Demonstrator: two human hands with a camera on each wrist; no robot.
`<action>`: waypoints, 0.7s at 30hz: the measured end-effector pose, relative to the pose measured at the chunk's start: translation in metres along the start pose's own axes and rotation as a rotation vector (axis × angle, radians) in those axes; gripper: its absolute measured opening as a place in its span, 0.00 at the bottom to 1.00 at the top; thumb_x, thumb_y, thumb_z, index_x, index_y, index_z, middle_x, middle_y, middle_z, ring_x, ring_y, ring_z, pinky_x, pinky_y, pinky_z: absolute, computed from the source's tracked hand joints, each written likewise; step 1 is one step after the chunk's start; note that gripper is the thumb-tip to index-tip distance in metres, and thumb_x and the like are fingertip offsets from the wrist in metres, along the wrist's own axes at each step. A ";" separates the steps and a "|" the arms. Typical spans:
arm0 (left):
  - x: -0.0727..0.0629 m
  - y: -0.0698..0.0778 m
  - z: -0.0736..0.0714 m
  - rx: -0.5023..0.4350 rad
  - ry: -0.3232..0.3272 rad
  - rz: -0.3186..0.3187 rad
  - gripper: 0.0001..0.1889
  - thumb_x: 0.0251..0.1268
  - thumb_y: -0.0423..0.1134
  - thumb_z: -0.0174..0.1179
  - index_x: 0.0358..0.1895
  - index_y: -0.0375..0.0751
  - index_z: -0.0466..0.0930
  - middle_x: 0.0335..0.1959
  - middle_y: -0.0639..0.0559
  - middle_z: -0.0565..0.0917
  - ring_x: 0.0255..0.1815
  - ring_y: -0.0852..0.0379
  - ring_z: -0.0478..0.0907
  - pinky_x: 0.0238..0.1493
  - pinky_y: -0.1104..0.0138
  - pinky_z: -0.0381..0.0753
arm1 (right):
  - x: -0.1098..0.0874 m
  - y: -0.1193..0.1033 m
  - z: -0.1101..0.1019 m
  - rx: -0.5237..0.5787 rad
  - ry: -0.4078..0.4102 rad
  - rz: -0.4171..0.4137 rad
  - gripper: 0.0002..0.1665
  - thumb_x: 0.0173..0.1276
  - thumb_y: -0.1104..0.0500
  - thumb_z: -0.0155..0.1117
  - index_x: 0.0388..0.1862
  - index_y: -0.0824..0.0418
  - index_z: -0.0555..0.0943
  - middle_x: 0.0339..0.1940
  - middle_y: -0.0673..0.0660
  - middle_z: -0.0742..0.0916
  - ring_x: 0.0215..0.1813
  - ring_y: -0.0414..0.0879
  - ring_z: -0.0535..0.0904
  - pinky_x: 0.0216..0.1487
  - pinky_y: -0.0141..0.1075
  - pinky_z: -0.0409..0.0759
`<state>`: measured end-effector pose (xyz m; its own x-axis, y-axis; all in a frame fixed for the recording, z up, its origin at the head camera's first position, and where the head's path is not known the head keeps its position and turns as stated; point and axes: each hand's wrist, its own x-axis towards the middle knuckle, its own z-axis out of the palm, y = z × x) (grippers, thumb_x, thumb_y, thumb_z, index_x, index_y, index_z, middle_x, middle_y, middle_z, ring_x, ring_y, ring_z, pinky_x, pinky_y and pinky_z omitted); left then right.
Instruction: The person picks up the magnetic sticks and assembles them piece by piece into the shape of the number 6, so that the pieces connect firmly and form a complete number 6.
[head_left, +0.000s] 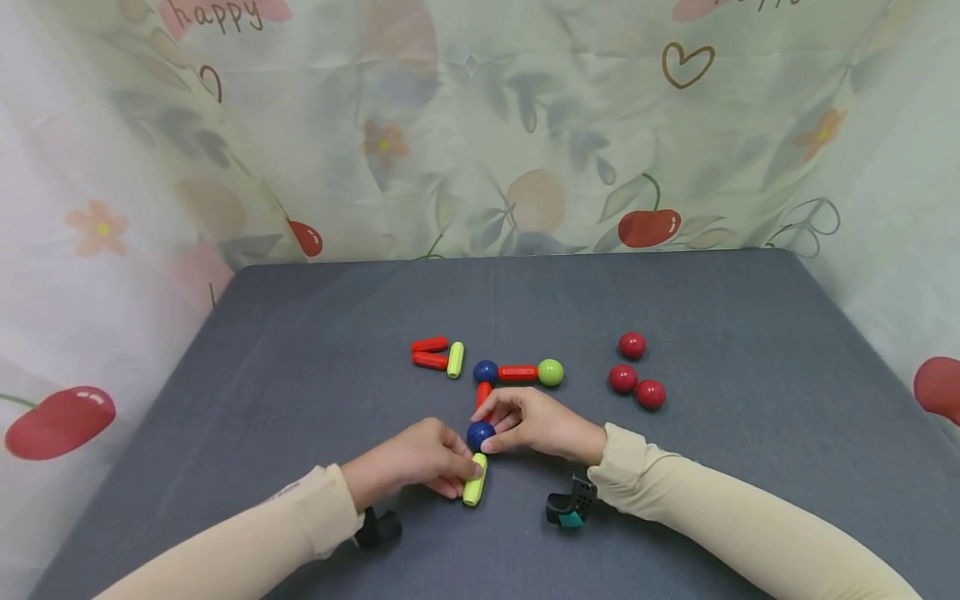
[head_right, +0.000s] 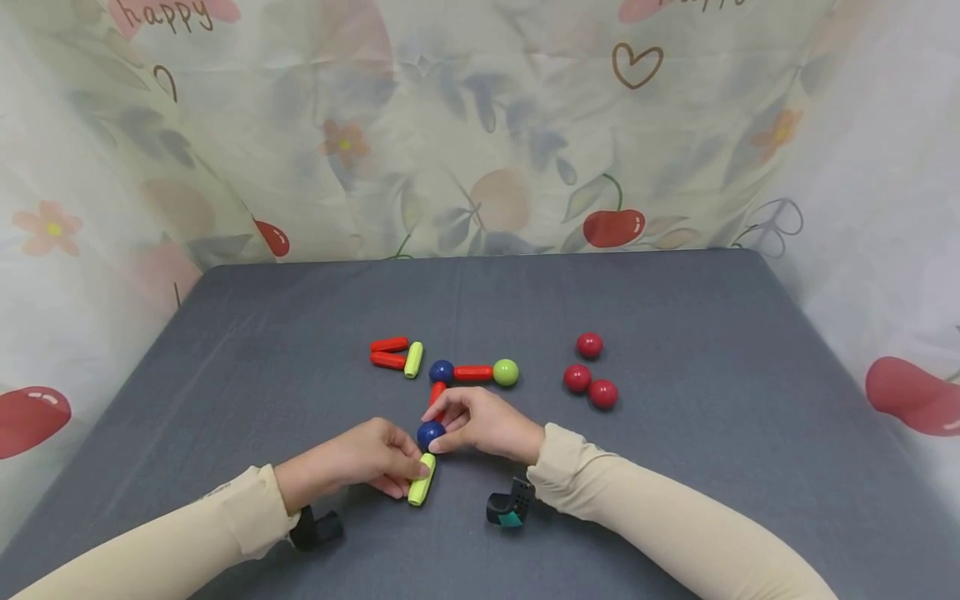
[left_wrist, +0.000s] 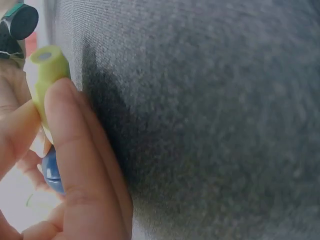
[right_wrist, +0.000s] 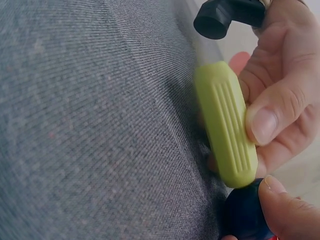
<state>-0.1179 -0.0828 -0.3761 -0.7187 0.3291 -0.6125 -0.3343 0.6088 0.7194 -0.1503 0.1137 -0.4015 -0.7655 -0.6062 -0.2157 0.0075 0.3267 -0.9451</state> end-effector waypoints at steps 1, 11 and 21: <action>0.000 0.000 0.000 -0.009 0.002 0.001 0.08 0.59 0.38 0.68 0.33 0.35 0.83 0.22 0.51 0.82 0.21 0.63 0.78 0.30 0.69 0.84 | 0.000 0.000 0.000 0.000 0.000 0.000 0.17 0.59 0.65 0.72 0.48 0.62 0.81 0.39 0.56 0.83 0.40 0.44 0.83 0.47 0.35 0.82; 0.001 0.000 0.002 -0.081 0.009 -0.008 0.08 0.59 0.37 0.67 0.33 0.35 0.83 0.23 0.50 0.82 0.21 0.62 0.79 0.31 0.69 0.84 | 0.000 0.000 0.000 0.005 0.004 -0.002 0.17 0.58 0.66 0.72 0.47 0.63 0.81 0.39 0.57 0.84 0.40 0.44 0.83 0.46 0.35 0.82; 0.001 0.000 0.002 -0.106 0.004 -0.020 0.08 0.60 0.37 0.67 0.33 0.35 0.83 0.22 0.51 0.82 0.21 0.63 0.79 0.31 0.68 0.84 | 0.000 0.000 0.000 -0.002 0.002 -0.003 0.17 0.58 0.65 0.72 0.47 0.62 0.81 0.40 0.57 0.84 0.40 0.45 0.83 0.46 0.35 0.82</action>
<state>-0.1179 -0.0814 -0.3777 -0.7137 0.3142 -0.6261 -0.4113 0.5354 0.7376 -0.1502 0.1137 -0.4014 -0.7667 -0.6058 -0.2124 0.0039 0.3264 -0.9452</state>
